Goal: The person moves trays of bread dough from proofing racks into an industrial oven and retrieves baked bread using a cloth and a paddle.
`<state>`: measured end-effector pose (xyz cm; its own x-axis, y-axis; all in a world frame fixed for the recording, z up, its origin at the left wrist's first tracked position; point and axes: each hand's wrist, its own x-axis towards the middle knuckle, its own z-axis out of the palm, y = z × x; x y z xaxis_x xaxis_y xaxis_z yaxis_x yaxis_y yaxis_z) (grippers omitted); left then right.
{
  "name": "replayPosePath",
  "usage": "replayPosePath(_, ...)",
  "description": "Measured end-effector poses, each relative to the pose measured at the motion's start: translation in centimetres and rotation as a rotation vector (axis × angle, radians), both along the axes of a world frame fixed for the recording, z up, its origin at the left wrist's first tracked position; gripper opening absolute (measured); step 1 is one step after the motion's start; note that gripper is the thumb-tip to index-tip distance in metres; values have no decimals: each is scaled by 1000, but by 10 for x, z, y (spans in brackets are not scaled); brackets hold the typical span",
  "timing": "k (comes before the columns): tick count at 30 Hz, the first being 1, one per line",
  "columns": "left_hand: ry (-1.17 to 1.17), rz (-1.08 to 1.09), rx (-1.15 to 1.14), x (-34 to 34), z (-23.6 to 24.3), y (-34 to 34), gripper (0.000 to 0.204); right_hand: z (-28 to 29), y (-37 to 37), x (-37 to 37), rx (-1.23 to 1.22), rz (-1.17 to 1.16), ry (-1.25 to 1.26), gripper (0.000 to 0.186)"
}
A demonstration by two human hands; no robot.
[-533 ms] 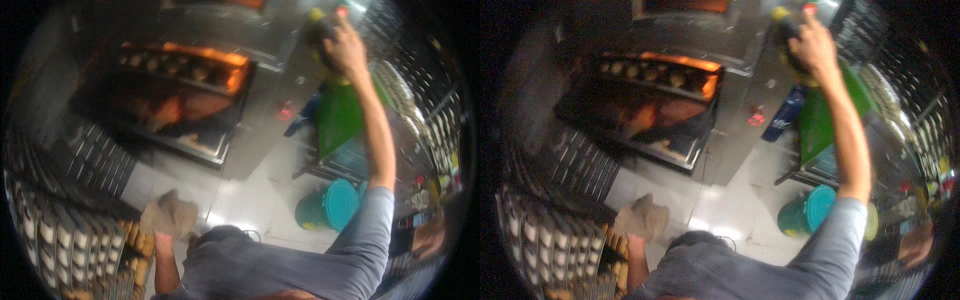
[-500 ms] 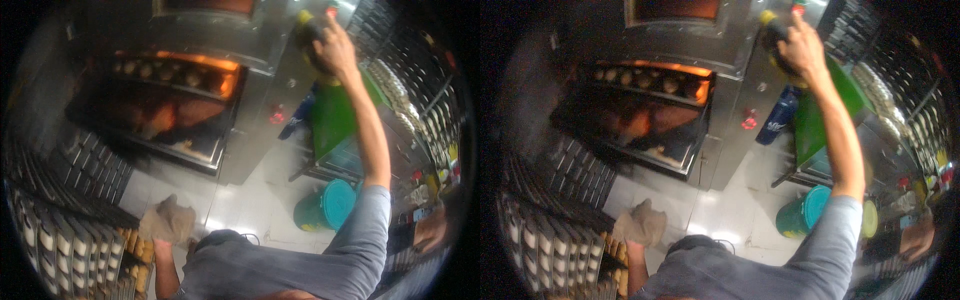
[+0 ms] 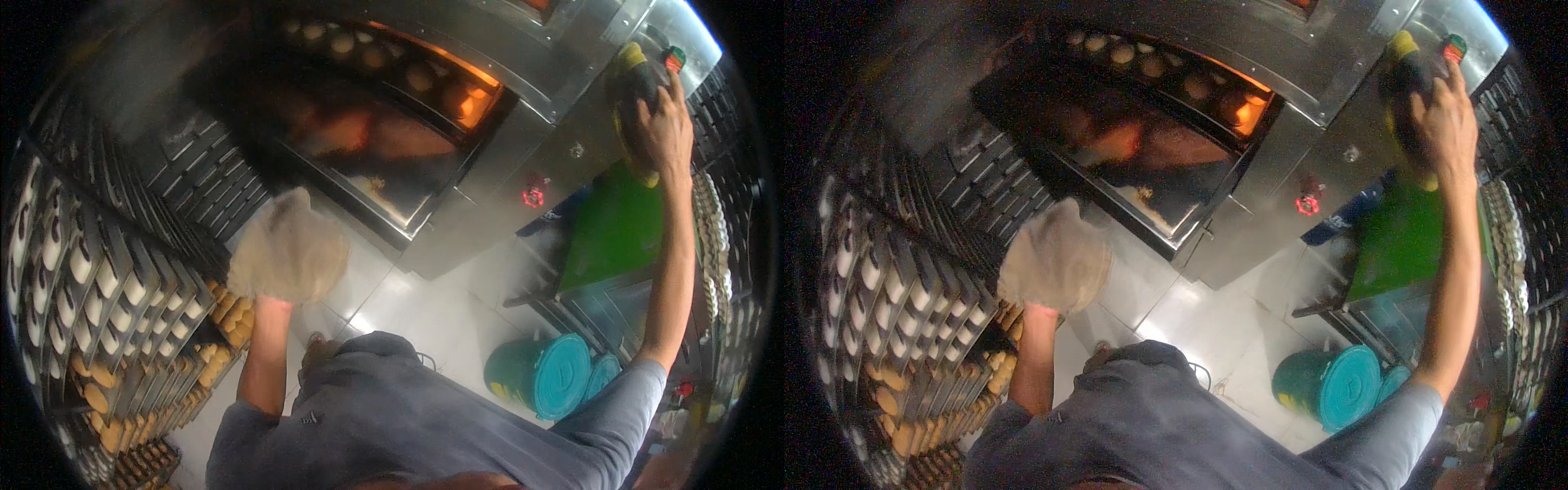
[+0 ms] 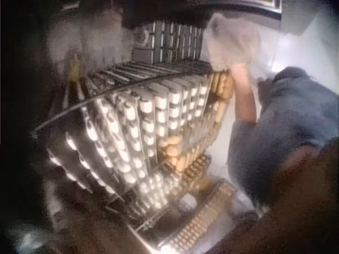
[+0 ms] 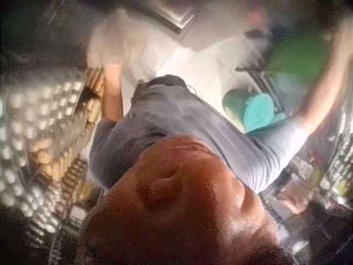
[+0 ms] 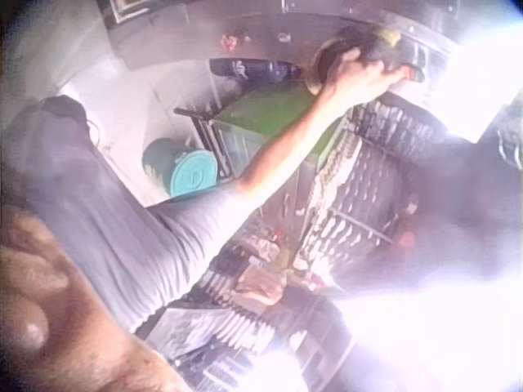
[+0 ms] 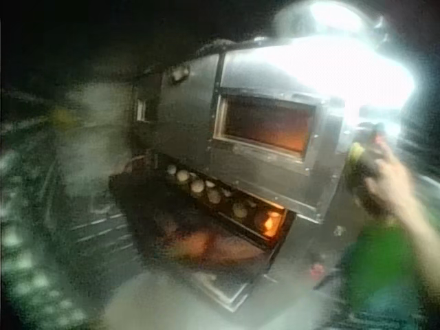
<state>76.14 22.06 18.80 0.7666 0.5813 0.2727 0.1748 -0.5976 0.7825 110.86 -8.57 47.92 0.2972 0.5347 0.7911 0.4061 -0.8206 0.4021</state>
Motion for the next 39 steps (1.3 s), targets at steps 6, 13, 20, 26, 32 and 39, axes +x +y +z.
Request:
replayPosePath(6, -478, 111, -683, 20, -61, 77, 49, 3, 14, 24, -20, -49, 13, 40)
replayPosePath(13, -330, 220, -369, 97, -15, 182, 48, -58, 34, -18, 145, 443, 369, 47)
replayPosePath(20, -108, 99, -76, 274, 5, 284, 48, -285, 200, -112, 88, 511, 932, 43)
replayPosePath(26, 100, 14, 87, 398, 6, 340, 48, -287, 267, -94, 1079, 149, 1528, 47)
replayPosePath(32, 233, -49, 151, 460, -5, 369, 48, -296, 318, -37, 2069, 381, 1658, 42)
replayPosePath(39, 257, -114, 193, 496, 13, 384, 48, -386, 383, 151, 2466, 609, 1221, 55)
